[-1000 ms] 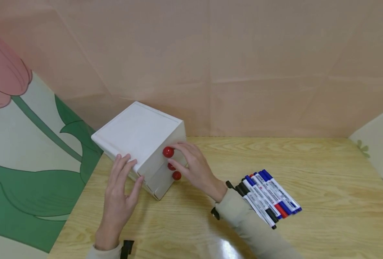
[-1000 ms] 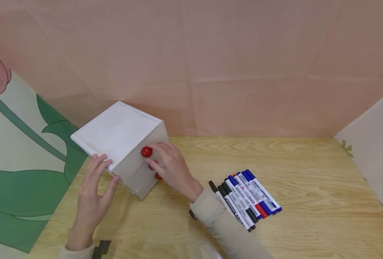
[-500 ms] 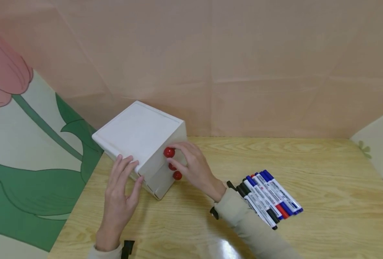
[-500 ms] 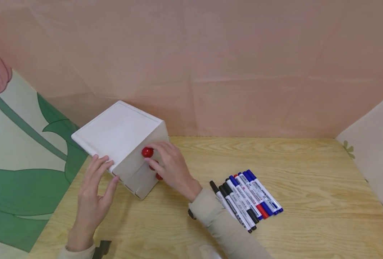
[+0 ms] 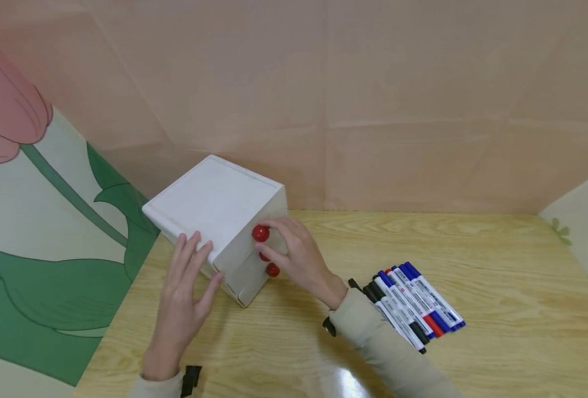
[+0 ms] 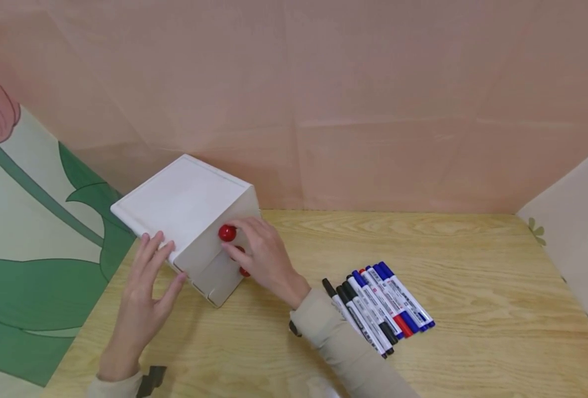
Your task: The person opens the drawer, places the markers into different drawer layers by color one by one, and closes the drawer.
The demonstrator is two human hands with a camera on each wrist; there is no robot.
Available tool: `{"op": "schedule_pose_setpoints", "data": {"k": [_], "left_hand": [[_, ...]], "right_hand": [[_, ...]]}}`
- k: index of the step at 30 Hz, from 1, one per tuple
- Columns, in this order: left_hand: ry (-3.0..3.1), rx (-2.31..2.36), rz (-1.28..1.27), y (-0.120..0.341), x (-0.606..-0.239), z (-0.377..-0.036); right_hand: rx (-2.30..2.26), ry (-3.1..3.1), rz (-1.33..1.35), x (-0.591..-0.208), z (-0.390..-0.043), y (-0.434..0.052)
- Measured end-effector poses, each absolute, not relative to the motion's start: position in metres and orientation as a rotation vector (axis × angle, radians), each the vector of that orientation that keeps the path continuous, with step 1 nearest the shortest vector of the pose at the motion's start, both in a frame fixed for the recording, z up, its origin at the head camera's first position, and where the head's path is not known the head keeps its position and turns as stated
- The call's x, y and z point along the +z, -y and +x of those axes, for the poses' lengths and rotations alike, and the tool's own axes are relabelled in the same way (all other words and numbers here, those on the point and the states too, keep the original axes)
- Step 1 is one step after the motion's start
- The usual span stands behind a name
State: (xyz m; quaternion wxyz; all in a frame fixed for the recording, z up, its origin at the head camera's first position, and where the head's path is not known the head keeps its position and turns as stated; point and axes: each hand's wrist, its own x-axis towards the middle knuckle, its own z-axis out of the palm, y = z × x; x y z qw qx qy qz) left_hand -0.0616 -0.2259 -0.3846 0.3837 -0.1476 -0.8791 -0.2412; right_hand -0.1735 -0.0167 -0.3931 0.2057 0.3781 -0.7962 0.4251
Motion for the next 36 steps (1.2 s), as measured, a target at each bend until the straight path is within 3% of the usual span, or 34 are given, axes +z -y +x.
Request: {"op": "schedule_pose_setpoints", "data": {"k": [36], "left_hand": [[2.273, -0.697, -0.367, 0.2211, -0.3816, -0.0540]], "right_hand": [[1.112, 2.214, 1.072, -0.3933, -0.1726, 0.0141]]}}
